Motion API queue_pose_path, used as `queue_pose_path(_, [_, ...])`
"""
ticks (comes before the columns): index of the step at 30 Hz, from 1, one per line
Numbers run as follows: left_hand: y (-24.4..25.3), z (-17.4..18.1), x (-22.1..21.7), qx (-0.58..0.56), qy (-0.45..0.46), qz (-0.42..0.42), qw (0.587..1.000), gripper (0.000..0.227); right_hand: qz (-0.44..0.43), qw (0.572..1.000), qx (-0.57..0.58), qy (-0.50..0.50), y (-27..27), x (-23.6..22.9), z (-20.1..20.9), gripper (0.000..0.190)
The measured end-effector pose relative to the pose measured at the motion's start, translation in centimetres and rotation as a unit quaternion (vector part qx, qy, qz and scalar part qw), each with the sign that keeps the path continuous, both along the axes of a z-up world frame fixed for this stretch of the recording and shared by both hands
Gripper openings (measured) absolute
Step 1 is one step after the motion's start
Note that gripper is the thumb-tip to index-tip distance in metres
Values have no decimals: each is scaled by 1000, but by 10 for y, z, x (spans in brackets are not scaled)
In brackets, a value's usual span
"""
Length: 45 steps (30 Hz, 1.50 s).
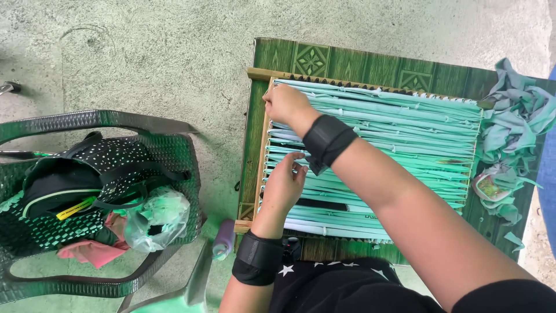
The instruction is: Weaving strips of green fabric onto a wooden frame to create a rug.
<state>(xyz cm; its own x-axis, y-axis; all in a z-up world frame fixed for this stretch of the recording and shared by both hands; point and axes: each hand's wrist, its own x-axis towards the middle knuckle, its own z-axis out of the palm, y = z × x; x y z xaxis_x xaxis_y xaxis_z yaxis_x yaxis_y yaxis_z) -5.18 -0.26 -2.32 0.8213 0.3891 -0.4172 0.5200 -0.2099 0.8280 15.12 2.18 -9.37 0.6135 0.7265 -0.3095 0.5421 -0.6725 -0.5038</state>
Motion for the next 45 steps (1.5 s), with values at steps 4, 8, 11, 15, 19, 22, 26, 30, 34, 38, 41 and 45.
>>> queue_pose_path(4, [1,8,5,-1,-1,1,1000,37,30,996,-2,-80,-26,-42,16,25])
queue_pose_path(8, [-5,-18,1,32,28,-33,999,26,52,996,46,-57,-39,-70,31,53])
queue_pose_path(11, [-9,-36,-5,50,8,-54,997,22,66,996,37,-35,-40,-78,38,82])
queue_pose_path(15, [-14,-35,-11,39,20,-72,996,22,114,991,11,-68,-47,-89,20,86])
queue_pose_path(19, [-10,-17,-14,47,41,-59,996,22,86,996,4,-31,-38,-89,9,84])
queue_pose_path(22, [-8,2,-15,41,25,-44,998,24,14,997,73,-24,-42,-74,-10,66])
queue_pose_path(26, [-10,7,-17,41,-7,-42,998,27,-170,875,355,281,-74,-36,-47,44])
queue_pose_path(30, [-18,7,-13,42,4,-51,998,27,-166,859,365,318,-121,-10,-42,39])
queue_pose_path(34, [-33,20,-7,35,16,-63,997,28,-156,914,306,215,-161,-24,7,40])
queue_pose_path(38, [-47,9,-10,116,39,-116,986,39,-106,949,237,177,-186,-47,58,37])
queue_pose_path(41, [-58,-3,-17,177,114,-199,957,63,-102,968,167,157,-216,-62,93,33])
queue_pose_path(45, [-68,-41,-21,190,216,-320,903,87,-119,980,144,66,-295,-68,100,27])
